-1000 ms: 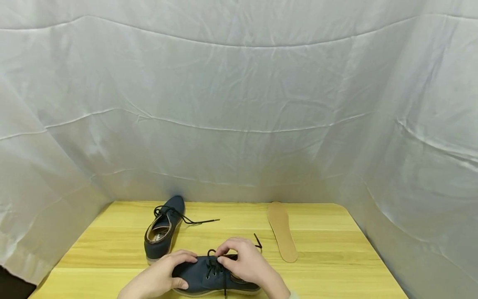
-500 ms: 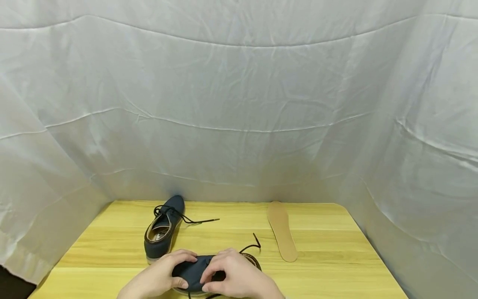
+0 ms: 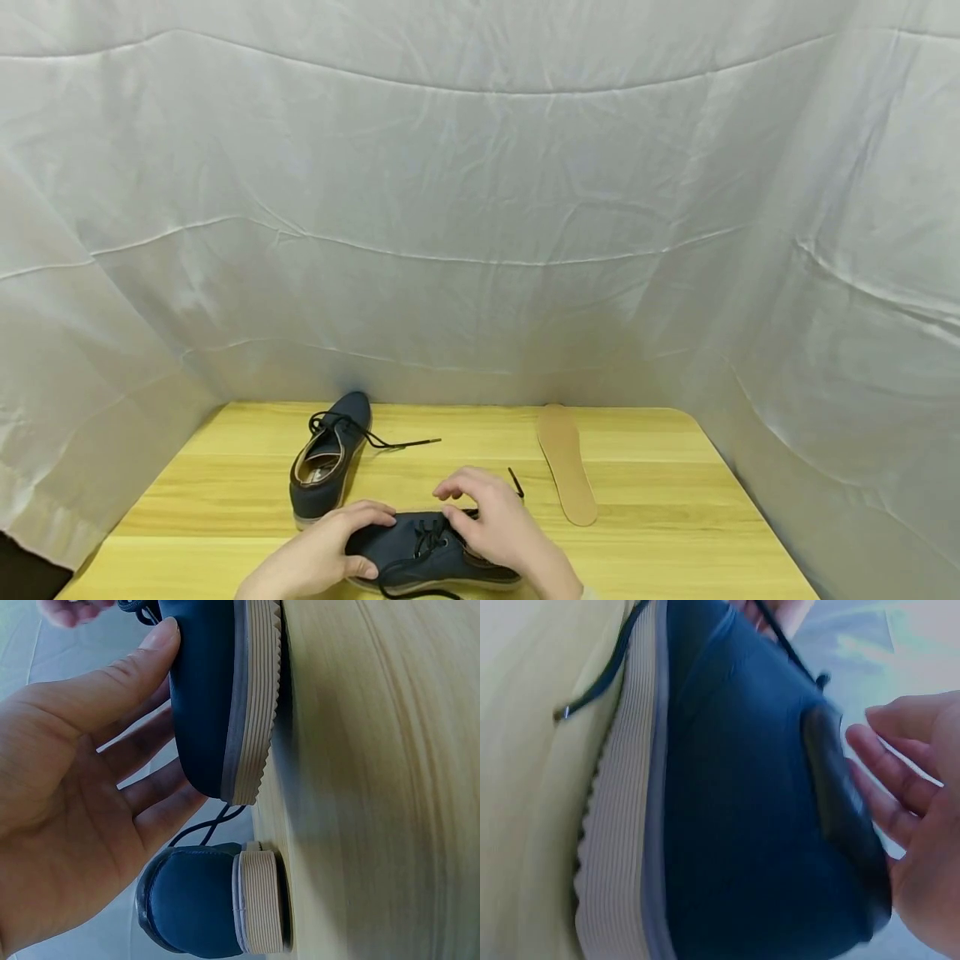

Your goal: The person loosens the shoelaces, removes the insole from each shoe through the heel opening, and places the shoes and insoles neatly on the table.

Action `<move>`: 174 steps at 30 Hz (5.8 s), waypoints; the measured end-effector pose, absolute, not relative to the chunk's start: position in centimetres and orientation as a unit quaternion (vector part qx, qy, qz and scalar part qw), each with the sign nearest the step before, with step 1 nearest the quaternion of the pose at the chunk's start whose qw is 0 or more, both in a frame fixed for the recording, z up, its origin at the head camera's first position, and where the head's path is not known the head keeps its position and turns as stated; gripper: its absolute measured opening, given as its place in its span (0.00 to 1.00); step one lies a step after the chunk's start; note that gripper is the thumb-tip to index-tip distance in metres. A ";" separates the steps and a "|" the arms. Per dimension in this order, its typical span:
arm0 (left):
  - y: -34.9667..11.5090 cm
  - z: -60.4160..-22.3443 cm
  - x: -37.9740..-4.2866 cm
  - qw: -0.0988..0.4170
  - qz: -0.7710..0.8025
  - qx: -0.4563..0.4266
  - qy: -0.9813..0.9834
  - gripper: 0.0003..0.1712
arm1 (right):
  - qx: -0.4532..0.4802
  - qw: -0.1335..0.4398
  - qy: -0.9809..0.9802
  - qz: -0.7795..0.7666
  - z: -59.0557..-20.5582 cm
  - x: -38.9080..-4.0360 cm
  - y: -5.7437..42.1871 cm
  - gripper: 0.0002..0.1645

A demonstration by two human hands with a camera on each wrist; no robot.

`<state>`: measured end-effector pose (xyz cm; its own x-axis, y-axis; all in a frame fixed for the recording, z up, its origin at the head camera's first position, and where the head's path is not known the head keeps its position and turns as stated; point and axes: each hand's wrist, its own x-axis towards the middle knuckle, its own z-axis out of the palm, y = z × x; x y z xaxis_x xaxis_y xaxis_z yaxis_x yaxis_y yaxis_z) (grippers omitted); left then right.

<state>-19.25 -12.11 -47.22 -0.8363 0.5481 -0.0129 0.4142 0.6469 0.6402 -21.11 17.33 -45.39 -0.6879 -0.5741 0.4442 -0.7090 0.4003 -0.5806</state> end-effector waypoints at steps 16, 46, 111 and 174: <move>-12.2 -47.3 -19.3 0.106 0.326 0.265 0.901 0.29 | 0.432 0.034 -0.835 0.338 -46.2 -22.0 18.4 0.07; -12.0 -47.2 -19.1 0.086 0.320 0.274 0.903 0.28 | 0.305 -0.029 -0.853 0.422 -46.8 -22.2 18.0 0.12; -12.0 -47.2 -19.3 0.093 0.317 0.273 0.904 0.28 | 0.350 0.126 -0.853 0.367 -46.0 -21.9 18.1 0.07; -12.0 -47.1 -19.3 0.098 0.318 0.268 0.904 0.28 | 0.431 0.069 -0.848 0.301 -45.2 -21.0 17.5 0.07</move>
